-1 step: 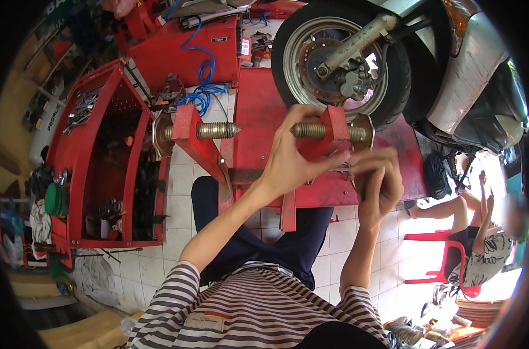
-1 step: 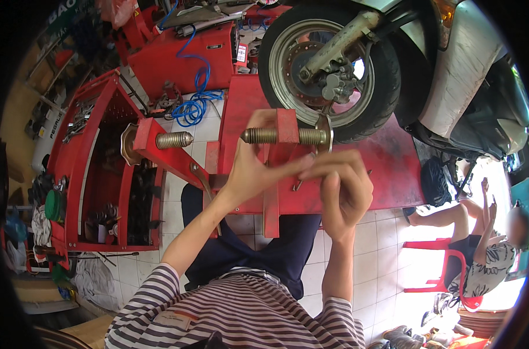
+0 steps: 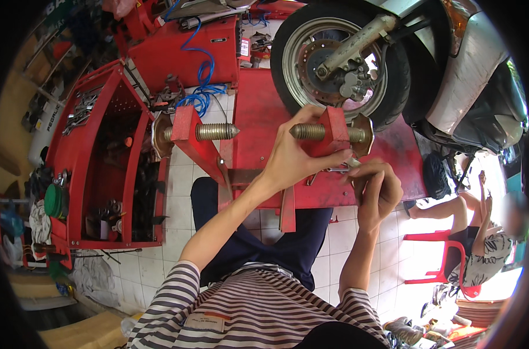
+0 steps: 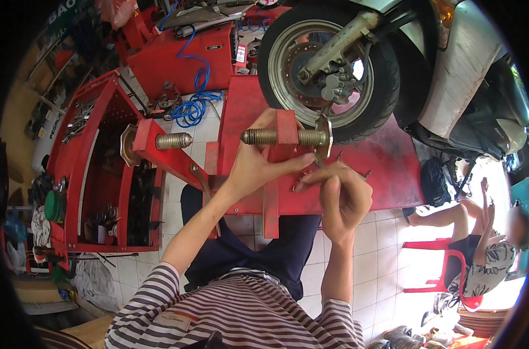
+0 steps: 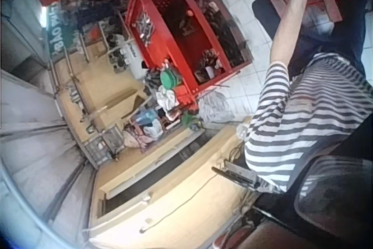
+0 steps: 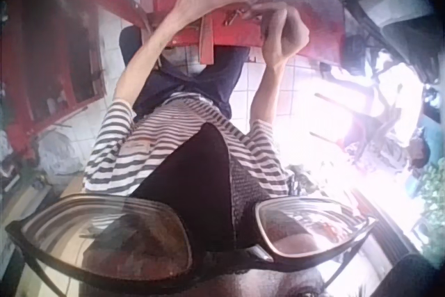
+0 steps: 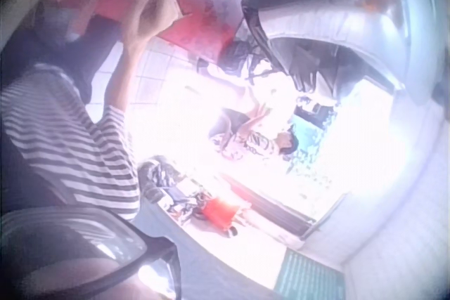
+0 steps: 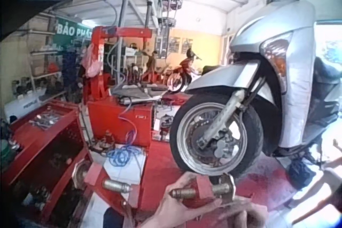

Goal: The person turns the large threaded bolts on a red metal clamping jig attached to a motorcycle wheel, spinning the handles and adjusting the position of the clamp by hand.

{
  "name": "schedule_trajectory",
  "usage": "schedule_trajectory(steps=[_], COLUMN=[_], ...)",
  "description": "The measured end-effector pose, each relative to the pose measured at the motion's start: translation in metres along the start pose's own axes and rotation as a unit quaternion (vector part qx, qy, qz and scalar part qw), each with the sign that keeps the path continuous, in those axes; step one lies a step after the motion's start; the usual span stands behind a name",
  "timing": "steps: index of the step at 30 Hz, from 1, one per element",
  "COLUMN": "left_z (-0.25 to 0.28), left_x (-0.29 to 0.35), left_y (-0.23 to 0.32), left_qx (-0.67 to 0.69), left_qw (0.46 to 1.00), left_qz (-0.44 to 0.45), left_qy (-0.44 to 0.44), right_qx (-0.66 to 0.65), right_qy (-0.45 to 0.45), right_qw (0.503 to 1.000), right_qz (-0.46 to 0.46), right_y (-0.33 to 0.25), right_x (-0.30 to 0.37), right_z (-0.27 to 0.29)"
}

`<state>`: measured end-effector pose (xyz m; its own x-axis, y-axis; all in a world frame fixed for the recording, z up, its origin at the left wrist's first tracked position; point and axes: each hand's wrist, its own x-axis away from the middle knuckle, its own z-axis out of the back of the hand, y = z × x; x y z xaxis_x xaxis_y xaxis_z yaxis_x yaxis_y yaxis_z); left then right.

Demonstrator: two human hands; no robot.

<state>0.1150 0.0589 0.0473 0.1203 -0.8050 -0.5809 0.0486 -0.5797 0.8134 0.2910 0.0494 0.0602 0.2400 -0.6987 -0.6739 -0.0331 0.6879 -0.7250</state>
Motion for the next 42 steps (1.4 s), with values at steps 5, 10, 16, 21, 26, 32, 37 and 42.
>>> schedule_trajectory(steps=[5,10,16,21,26,32,37,42], left_z=[-0.004,-0.001,-0.009,-0.003,-0.01,-0.007,-0.003,-0.011], left_x=[0.005,0.008,0.008,0.007,0.006,0.002,0.004,0.009], left_y=[-0.017,-0.031,-0.036,-0.029,-0.039,-0.034,-0.03,-0.052], left_qx=[-0.007,0.013,0.039,0.017,0.022,0.041,0.051,-0.046], left_qw=[0.998,0.998,0.998,0.999,0.999,0.997,0.996,0.998], left_qz=[0.05,0.045,0.041,-0.012,-0.038,0.041,0.066,-0.048], left_qy=[-0.044,-0.04,-0.026,-0.047,0.014,-0.045,-0.032,0.013], right_qx=[0.1,0.041,0.096,0.143,0.074,0.116,0.06,-0.092], right_qy=[0.136,-0.055,0.101,0.005,-0.048,0.147,0.039,-0.045], right_qw=[0.986,0.993,0.99,0.989,0.983,0.982,0.996,0.991], right_qz=[0.003,0.098,-0.021,0.048,0.162,-0.009,0.049,0.09], right_y=[-0.011,0.004,-0.002,-0.002,0.015,0.003,-0.007,0.019], right_x=[-0.025,-0.018,-0.009,-0.04,-0.014,-0.021,-0.043,-0.01], right_z=[-0.011,0.004,0.002,-0.007,0.015,0.002,-0.016,0.023])
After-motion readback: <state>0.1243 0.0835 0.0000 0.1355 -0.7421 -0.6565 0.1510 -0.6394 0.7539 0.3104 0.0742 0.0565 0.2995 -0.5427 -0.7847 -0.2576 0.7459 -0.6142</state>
